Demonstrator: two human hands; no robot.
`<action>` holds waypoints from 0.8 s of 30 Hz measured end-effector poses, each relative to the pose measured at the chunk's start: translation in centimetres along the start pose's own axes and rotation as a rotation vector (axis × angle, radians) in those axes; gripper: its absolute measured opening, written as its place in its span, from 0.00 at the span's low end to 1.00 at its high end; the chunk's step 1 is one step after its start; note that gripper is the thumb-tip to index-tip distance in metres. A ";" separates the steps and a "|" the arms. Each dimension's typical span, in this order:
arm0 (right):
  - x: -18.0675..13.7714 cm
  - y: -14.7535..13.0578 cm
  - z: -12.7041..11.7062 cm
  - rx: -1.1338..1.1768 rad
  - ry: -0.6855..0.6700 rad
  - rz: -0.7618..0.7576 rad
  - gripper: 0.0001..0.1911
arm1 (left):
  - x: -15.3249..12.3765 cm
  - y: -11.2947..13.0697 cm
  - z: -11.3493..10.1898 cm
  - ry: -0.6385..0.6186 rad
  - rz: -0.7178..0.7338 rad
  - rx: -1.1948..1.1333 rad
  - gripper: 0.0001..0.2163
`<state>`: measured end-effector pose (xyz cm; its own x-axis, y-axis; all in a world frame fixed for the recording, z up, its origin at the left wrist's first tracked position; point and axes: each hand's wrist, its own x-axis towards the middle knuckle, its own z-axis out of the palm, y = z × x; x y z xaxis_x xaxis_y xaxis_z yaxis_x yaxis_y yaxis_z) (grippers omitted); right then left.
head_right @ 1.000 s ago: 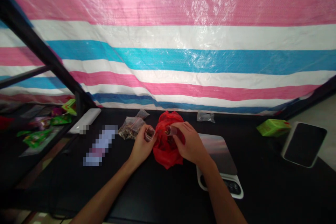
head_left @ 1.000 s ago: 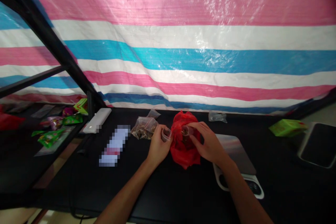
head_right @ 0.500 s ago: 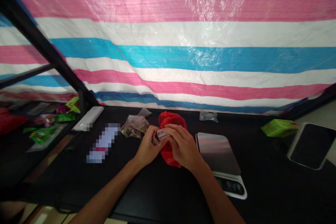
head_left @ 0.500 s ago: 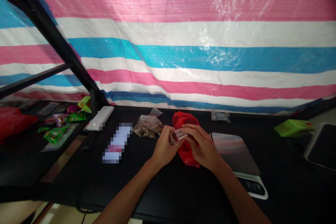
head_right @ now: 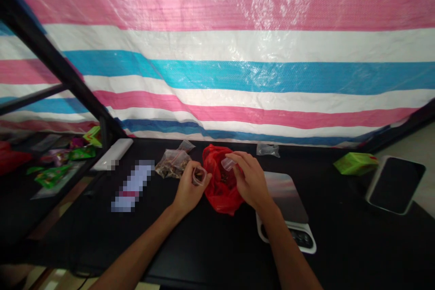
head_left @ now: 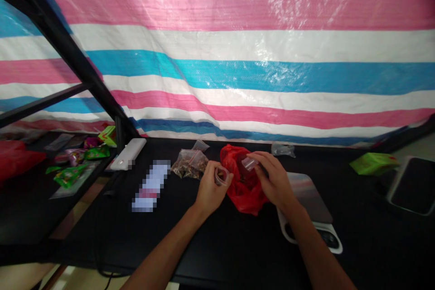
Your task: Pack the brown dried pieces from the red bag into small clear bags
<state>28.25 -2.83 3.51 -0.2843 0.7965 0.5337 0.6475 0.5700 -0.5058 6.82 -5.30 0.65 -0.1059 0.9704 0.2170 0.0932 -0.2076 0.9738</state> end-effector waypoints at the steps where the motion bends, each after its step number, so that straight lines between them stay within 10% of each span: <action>1: 0.1 0.0 0.0 -0.020 -0.068 -0.002 0.18 | 0.0 -0.1 0.0 0.030 -0.006 -0.008 0.12; 5: 0.2 -0.6 0.5 -0.040 -0.251 -0.027 0.19 | -0.1 -0.2 -0.2 0.103 0.023 -0.010 0.16; 11: -0.4 -3.1 0.9 0.040 -0.081 -0.095 0.17 | -0.3 0.0 -0.2 0.094 -0.019 -0.040 0.13; 17: -1.1 -5.6 2.6 0.038 -0.222 -0.263 0.06 | -0.8 -0.9 -0.7 -0.043 0.011 -0.002 0.20; 24: -1.8 -3.5 -0.2 0.190 0.121 -0.060 0.07 | -0.2 -0.8 -0.9 -0.111 0.274 0.322 0.29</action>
<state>26.60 -6.32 4.45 -0.2239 0.7367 0.6381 0.4841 0.6523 -0.5832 5.91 -5.44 -0.16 0.0715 0.8960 0.4383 0.4086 -0.4271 0.8066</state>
